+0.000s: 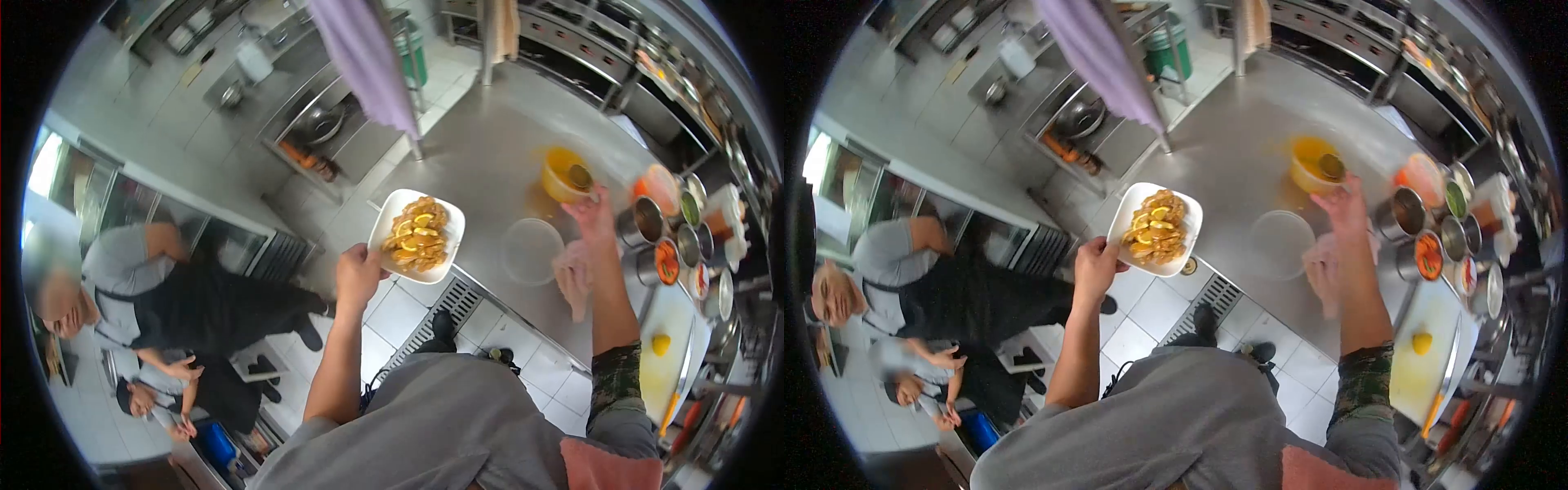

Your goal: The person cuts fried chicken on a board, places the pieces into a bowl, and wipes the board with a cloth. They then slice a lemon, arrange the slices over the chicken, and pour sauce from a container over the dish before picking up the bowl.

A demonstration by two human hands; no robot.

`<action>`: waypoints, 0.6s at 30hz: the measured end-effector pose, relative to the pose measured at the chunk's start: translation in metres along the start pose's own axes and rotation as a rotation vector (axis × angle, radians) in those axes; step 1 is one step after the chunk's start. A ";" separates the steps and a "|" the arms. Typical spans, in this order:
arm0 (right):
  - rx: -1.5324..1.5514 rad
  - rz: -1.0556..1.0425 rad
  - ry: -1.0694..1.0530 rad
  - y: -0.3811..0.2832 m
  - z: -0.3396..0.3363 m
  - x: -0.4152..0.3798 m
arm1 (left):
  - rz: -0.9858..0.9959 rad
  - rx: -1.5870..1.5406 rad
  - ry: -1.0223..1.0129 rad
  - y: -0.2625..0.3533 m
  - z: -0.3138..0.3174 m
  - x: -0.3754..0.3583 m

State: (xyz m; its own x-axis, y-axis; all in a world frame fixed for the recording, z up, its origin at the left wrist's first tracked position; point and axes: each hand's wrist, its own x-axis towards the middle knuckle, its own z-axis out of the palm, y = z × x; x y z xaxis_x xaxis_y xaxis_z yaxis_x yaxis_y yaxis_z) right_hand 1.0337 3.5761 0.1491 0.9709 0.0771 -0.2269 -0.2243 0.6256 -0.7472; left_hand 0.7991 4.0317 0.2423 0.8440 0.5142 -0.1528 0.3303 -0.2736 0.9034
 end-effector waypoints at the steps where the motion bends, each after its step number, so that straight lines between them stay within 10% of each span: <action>1: -0.009 0.012 0.029 0.003 -0.005 0.012 | -0.003 0.032 0.015 -0.001 -0.004 0.002; 12: -0.206 0.031 0.255 -0.010 -0.020 0.038 | -0.079 0.031 0.041 -0.013 -0.014 0.025; 15: -0.509 0.047 0.592 -0.032 -0.007 0.024 | -0.078 -0.033 0.046 -0.010 -0.002 0.020; 18: -1.074 -0.517 0.490 -0.030 -0.039 0.004 | -0.088 -0.069 0.073 0.002 0.012 0.012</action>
State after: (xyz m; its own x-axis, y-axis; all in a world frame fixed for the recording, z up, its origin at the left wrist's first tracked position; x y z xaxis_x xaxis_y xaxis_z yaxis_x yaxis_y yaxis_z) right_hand 1.0413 3.5273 0.1456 0.8843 -0.4199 0.2040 -0.0106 -0.4550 -0.8904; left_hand 0.8152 4.0278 0.2376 0.7791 0.5925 -0.2049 0.3692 -0.1694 0.9138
